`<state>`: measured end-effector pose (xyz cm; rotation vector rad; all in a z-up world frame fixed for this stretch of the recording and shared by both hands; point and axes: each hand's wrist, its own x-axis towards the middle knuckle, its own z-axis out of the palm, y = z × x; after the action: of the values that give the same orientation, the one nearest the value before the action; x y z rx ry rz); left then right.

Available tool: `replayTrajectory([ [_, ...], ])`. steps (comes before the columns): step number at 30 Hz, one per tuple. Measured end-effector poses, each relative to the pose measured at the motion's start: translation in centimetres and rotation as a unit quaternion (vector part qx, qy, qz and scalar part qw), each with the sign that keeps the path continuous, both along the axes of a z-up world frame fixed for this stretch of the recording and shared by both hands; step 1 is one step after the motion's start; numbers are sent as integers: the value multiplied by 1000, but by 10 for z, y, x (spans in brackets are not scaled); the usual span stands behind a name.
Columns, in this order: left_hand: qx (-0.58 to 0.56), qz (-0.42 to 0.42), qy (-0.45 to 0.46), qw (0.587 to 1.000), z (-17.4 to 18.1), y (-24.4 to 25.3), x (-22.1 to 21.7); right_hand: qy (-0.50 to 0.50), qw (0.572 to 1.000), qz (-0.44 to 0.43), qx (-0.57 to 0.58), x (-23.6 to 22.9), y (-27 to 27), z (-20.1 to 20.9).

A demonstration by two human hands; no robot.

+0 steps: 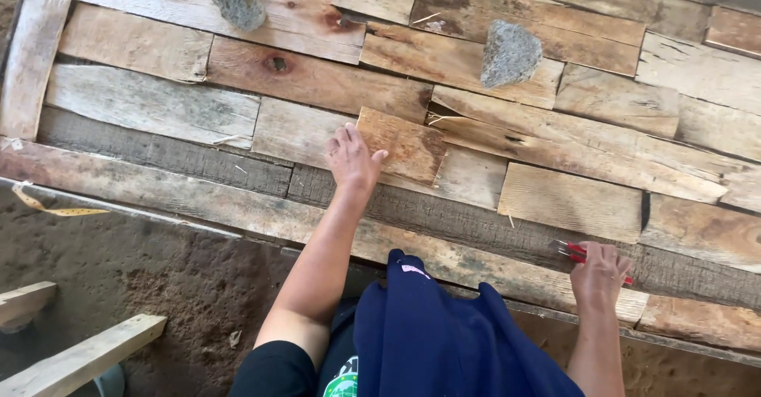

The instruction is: Cutting thin wood veneer strips to size with a utility knife and arranging them on a wooden board, using stones as weights.

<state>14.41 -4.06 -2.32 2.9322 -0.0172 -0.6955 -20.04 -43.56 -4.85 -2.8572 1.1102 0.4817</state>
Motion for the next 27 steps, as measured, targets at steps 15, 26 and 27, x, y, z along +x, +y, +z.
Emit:
replayTrajectory([
  [15,-161,93,-7,983,29,-18,6,-211,971,80,80,67,23,71],
  [26,-112,-36,-31,993,15,-30,-3,-165,954,130,213,226,94,-18],
  [27,-100,-37,-22,994,16,-30,-4,-167,947,130,241,231,98,-22],
])
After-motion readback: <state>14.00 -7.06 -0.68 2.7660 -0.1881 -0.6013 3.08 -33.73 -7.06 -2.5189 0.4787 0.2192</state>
